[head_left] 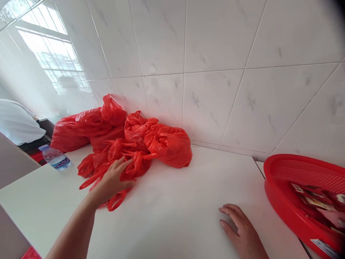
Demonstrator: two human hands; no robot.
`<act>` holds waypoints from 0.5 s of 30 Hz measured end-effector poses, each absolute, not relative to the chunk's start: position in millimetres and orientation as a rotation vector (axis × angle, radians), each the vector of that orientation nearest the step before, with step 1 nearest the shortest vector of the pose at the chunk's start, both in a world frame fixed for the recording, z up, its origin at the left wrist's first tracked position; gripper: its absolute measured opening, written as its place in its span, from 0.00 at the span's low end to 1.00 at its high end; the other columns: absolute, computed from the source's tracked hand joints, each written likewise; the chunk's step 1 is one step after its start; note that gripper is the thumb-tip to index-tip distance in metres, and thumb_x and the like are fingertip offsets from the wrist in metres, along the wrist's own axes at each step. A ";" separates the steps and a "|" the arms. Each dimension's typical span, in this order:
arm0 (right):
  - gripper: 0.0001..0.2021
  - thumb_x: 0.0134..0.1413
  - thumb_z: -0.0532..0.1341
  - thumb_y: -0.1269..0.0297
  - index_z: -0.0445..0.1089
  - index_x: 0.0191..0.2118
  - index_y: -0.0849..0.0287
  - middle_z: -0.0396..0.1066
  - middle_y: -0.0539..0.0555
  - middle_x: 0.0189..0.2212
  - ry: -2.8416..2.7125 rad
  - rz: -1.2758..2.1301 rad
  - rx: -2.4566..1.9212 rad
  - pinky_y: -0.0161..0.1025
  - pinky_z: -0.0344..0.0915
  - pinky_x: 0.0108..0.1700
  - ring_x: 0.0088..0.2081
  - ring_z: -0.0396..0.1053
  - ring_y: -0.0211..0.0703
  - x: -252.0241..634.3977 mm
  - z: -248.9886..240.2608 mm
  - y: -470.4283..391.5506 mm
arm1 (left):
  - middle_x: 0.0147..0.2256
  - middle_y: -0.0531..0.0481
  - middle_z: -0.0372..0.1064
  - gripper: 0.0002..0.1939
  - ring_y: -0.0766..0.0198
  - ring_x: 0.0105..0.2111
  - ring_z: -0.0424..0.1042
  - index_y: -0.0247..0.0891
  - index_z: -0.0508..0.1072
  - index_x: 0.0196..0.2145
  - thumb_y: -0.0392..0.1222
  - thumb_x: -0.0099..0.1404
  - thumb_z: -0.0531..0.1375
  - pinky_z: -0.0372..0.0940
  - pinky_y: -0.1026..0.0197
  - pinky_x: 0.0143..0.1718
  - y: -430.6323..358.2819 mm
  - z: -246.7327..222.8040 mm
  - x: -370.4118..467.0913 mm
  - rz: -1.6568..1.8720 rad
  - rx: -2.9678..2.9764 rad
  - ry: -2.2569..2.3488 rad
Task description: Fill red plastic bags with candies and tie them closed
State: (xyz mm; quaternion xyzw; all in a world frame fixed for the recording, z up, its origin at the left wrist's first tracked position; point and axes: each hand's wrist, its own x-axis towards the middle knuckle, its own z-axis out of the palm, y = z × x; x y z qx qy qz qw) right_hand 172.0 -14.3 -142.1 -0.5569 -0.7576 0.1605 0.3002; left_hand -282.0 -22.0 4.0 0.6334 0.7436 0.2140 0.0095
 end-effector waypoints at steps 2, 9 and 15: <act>0.13 0.56 0.55 0.55 0.72 0.44 0.50 0.68 0.54 0.49 -2.002 0.434 -1.501 0.44 0.71 0.49 0.50 0.69 0.47 170.7 -140.3 -15.2 | 0.61 0.46 0.58 0.32 0.50 0.59 0.59 0.48 0.62 0.59 0.53 0.57 0.59 0.59 0.48 0.56 -1.5 37.4 -266.6 1.010 2.030 2.134; 0.14 0.56 0.54 0.55 0.72 0.44 0.51 0.66 0.55 0.51 -1.949 0.603 -1.537 0.43 0.69 0.49 0.52 0.67 0.48 169.0 -133.6 -17.8 | 0.44 0.46 0.75 0.17 0.59 0.43 0.73 0.37 0.73 0.47 0.41 0.62 0.54 0.66 0.59 0.46 120.5 88.5 -224.1 1.155 2.144 2.087; 0.13 0.55 0.54 0.56 0.73 0.40 0.52 0.67 0.55 0.48 -1.799 0.624 -1.450 0.43 0.68 0.49 0.49 0.67 0.47 162.4 -134.0 -19.4 | 0.49 0.43 0.70 0.20 0.51 0.48 0.69 0.41 0.72 0.48 0.36 0.57 0.62 0.63 0.50 0.49 165.1 80.2 -206.8 0.763 2.401 2.132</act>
